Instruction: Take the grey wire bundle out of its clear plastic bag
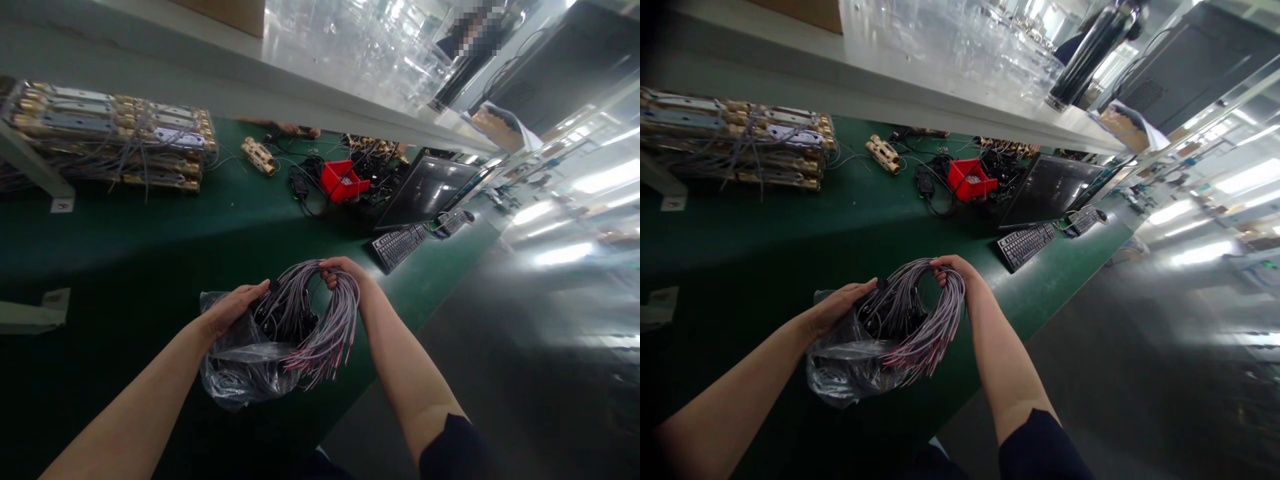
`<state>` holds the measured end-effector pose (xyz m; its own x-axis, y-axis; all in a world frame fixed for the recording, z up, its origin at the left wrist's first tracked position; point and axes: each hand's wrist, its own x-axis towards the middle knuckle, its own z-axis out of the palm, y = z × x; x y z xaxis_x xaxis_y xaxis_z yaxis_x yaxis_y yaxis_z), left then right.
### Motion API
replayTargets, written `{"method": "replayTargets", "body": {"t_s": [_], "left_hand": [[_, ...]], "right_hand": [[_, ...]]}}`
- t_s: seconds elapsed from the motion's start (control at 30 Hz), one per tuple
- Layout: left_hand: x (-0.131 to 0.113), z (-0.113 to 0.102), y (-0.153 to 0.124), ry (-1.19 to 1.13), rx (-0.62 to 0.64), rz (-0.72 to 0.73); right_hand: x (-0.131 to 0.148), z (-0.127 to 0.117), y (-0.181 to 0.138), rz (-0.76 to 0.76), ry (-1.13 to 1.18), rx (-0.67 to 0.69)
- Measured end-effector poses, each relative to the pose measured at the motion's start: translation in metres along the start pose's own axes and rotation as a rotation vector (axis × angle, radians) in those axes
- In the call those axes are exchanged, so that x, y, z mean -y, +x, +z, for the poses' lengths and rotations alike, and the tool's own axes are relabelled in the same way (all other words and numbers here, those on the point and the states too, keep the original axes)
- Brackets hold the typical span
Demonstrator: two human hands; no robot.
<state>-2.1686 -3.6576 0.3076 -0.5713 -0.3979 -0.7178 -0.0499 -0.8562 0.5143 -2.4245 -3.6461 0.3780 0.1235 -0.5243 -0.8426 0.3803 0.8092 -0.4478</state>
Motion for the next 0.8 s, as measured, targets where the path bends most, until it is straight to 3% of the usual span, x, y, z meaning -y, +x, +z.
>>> {"method": "replayTargets", "body": {"t_s": [0.37,0.63,0.8], "left_hand": [[-0.005,0.007,-0.006,0.018,-0.013,0.003],[0.004,-0.003,0.005,-0.005,0.041,0.016],[0.001,0.001,0.0,-0.005,0.025,0.014]], "right_hand": [[-0.002,0.0,0.0,-0.023,0.007,0.012],[0.001,0.001,0.002,-0.003,0.0,0.01],[0.001,-0.002,0.005,0.016,-0.012,0.028]]}}
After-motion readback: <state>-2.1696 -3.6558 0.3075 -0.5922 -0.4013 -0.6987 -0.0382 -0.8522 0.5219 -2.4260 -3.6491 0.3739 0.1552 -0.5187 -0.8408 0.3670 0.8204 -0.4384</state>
